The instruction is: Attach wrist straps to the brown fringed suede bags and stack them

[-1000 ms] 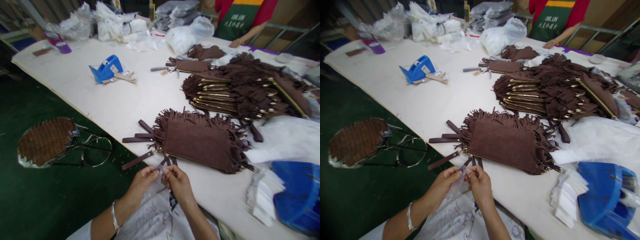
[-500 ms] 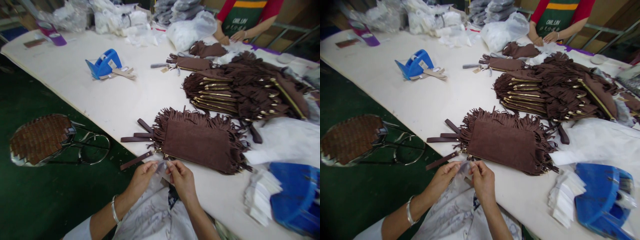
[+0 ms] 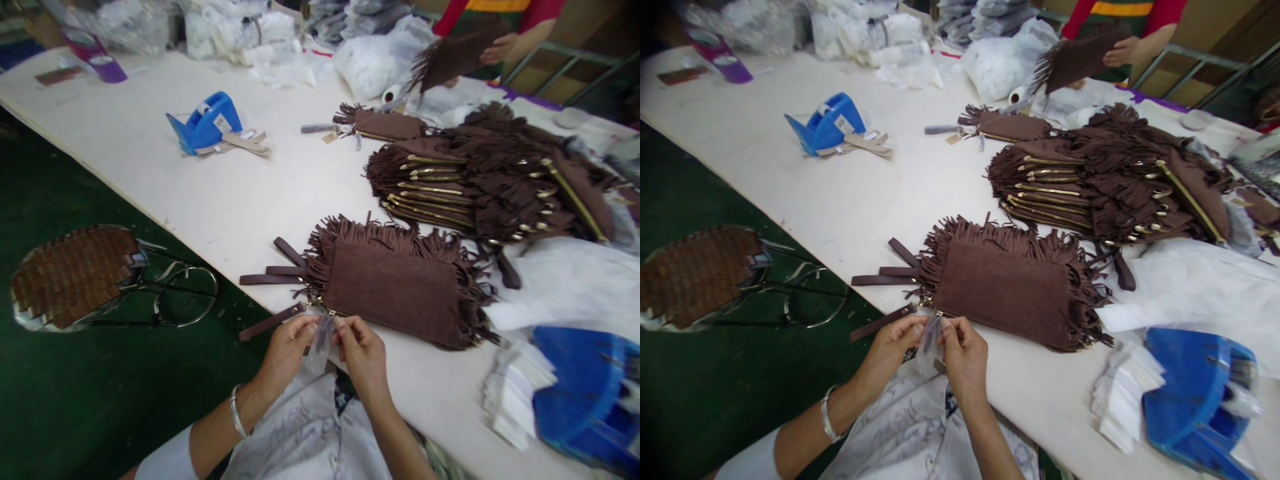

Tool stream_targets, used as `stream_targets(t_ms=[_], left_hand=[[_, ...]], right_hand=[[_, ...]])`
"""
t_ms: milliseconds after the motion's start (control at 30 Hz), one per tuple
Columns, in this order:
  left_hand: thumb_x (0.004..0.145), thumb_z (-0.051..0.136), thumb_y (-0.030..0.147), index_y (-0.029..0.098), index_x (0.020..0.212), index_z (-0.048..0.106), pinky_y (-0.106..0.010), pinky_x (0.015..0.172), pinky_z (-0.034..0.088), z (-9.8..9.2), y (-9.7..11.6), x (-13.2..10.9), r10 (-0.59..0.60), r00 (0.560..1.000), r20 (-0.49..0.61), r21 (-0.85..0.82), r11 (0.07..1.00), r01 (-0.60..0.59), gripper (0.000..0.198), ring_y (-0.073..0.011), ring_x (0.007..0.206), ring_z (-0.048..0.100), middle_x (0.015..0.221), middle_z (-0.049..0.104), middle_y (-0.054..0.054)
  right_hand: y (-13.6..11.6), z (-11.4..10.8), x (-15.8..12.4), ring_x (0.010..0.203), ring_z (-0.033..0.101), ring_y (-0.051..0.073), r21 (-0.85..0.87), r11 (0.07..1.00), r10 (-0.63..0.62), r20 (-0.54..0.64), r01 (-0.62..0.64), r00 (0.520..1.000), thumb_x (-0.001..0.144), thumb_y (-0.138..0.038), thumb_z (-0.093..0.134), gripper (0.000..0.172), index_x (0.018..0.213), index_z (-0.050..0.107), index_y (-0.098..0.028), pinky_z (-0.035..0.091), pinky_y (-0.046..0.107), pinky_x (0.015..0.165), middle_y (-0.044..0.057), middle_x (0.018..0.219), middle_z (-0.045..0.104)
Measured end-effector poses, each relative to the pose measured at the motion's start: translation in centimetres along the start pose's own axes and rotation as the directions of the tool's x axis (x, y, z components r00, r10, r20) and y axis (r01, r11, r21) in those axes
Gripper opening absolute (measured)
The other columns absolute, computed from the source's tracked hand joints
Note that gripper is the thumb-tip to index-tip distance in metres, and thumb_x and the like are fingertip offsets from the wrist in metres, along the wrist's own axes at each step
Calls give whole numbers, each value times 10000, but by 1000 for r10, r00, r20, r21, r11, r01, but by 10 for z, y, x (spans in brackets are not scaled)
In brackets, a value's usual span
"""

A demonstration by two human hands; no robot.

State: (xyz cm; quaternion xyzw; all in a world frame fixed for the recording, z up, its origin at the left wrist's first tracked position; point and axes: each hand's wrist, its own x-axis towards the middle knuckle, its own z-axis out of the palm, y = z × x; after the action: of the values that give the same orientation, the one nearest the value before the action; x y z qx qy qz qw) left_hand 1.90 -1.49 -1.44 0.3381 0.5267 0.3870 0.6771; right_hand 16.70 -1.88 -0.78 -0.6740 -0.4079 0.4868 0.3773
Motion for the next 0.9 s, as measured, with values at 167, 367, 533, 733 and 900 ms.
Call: stream_targets(t_ms=[167,367,533,733,900], left_hand=[[805,638,334,168,990,673,-299,749,480,4,-9,5,17,998,-65,16,1000,-16,251,-219,828,642,924,712,-76],[781,660,288,171,876,618,-270,731,456,18,0,6,53,990,-133,-33,998,-58,156,-177,769,624,827,693,-43],[752,691,304,161,831,607,-239,630,423,26,7,8,-17,988,-155,-134,991,-4,183,-141,668,585,758,665,-27],[681,734,322,151,771,624,-242,616,414,35,10,14,-51,968,-245,-197,980,2,223,-127,633,558,708,637,-12],[660,714,277,153,738,615,-222,580,392,41,7,19,-43,942,-332,-142,990,-4,177,-120,623,539,682,607,-3]], right_hand=[[1,8,-1,425,423,104,30,999,21,-45,-19,999,852,-517,520,365,649,558,-217,340,217,438,-44,527,542],[0,8,-4,429,411,105,45,999,4,-51,-2,999,854,-518,516,357,676,567,-213,324,219,433,-36,548,540],[-5,0,-7,564,525,141,-120,984,-132,-29,128,991,891,-465,490,287,799,604,-218,364,223,511,-1,688,640],[-5,3,-10,685,594,156,-130,981,-153,-33,147,988,910,-417,481,240,947,601,-214,414,230,599,24,833,681],[-2,7,-7,735,610,167,-147,975,-185,-99,169,978,908,-390,470,241,896,619,-202,431,249,677,25,834,687]])
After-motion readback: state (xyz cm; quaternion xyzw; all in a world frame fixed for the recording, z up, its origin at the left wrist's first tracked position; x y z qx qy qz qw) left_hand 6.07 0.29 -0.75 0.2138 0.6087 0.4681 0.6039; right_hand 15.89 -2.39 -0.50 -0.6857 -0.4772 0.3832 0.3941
